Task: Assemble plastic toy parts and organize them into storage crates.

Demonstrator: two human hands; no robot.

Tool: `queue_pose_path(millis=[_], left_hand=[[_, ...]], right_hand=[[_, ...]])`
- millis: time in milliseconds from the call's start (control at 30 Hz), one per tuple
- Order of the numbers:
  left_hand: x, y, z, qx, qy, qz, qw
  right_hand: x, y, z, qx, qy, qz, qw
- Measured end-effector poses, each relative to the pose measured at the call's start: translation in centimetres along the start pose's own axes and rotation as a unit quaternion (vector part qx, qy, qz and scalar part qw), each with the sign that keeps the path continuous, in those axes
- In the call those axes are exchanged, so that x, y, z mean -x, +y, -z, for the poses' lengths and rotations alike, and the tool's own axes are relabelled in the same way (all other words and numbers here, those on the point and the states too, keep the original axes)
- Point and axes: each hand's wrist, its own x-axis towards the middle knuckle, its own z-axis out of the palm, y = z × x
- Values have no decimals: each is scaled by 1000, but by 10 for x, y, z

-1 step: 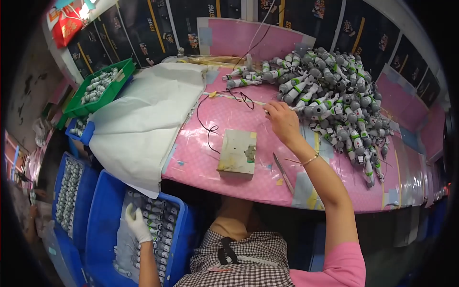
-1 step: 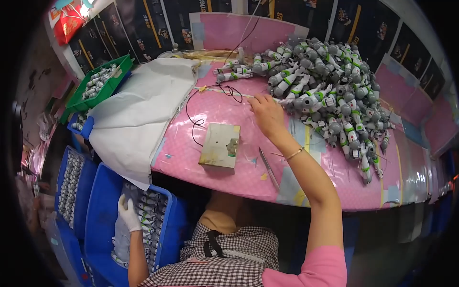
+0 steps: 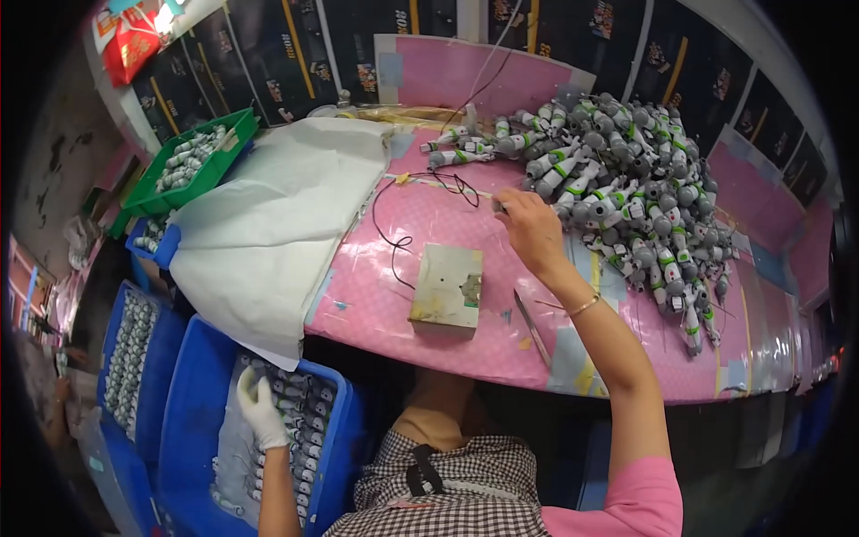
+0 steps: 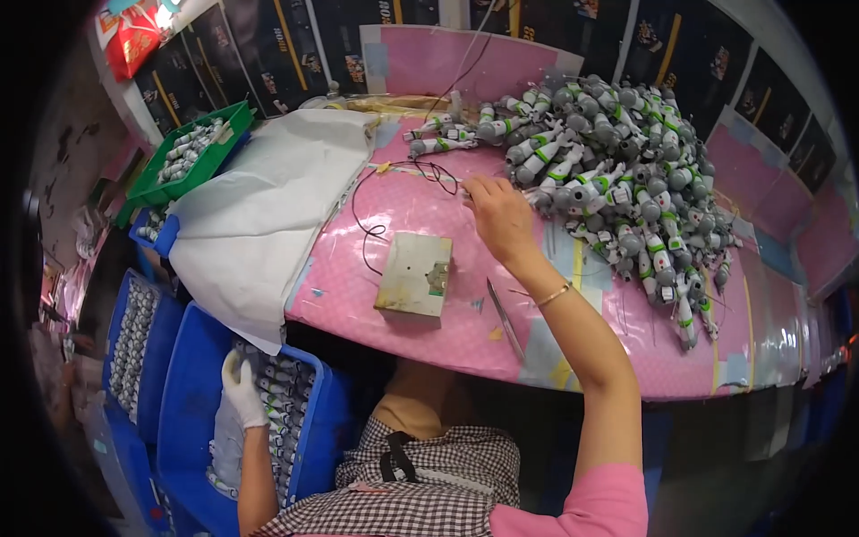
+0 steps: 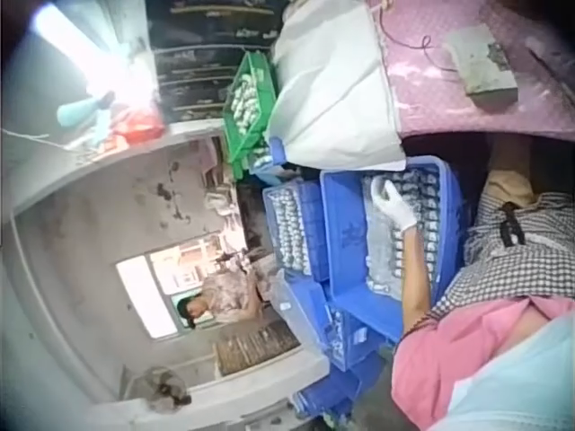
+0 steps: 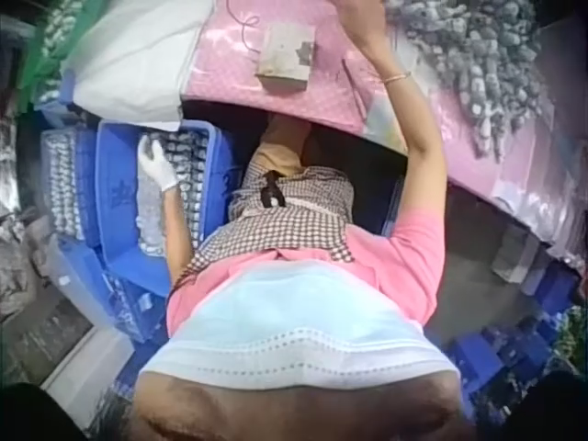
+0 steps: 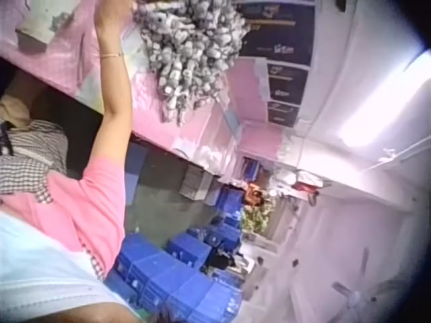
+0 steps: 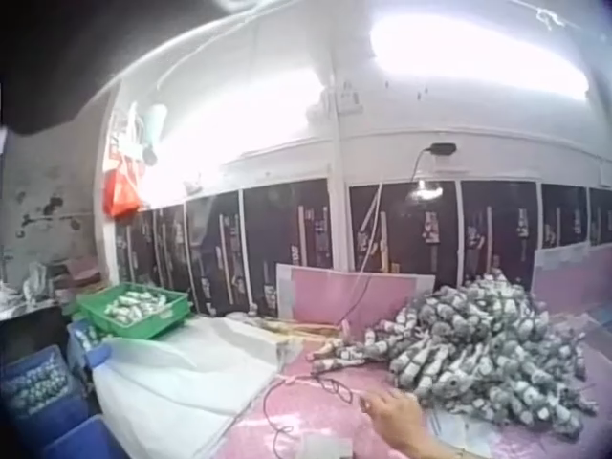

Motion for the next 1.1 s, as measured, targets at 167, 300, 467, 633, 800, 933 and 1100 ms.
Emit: queue_pose_path(millis=[167,300,467,633,800,933,1100], left_hand=[[20,134,-99,159,-179,-47,970],[24,182,-176,66,-171,-276,944],[18,168,-169,509,-310,91,798],[-3,136,-126,603,-306,229,700],[-3,128,-123,654,-308,233,651],[3,133,-105,656,-256,196,683],[22,117,-136,651,-328,262,632]], right_hand=[[-34,-81,34,-187,108,56,975],[-51,-136,55,-206,132,124,962],[-39,-152,65,-435,-8,52,899],[22,-118,46,-625,-218,-244,709],[60,-155,32,-757,-294,-329,482],[73,-194,25,-871,-262,-310,277],[99,-177,20,-865,-175,-357,307]])
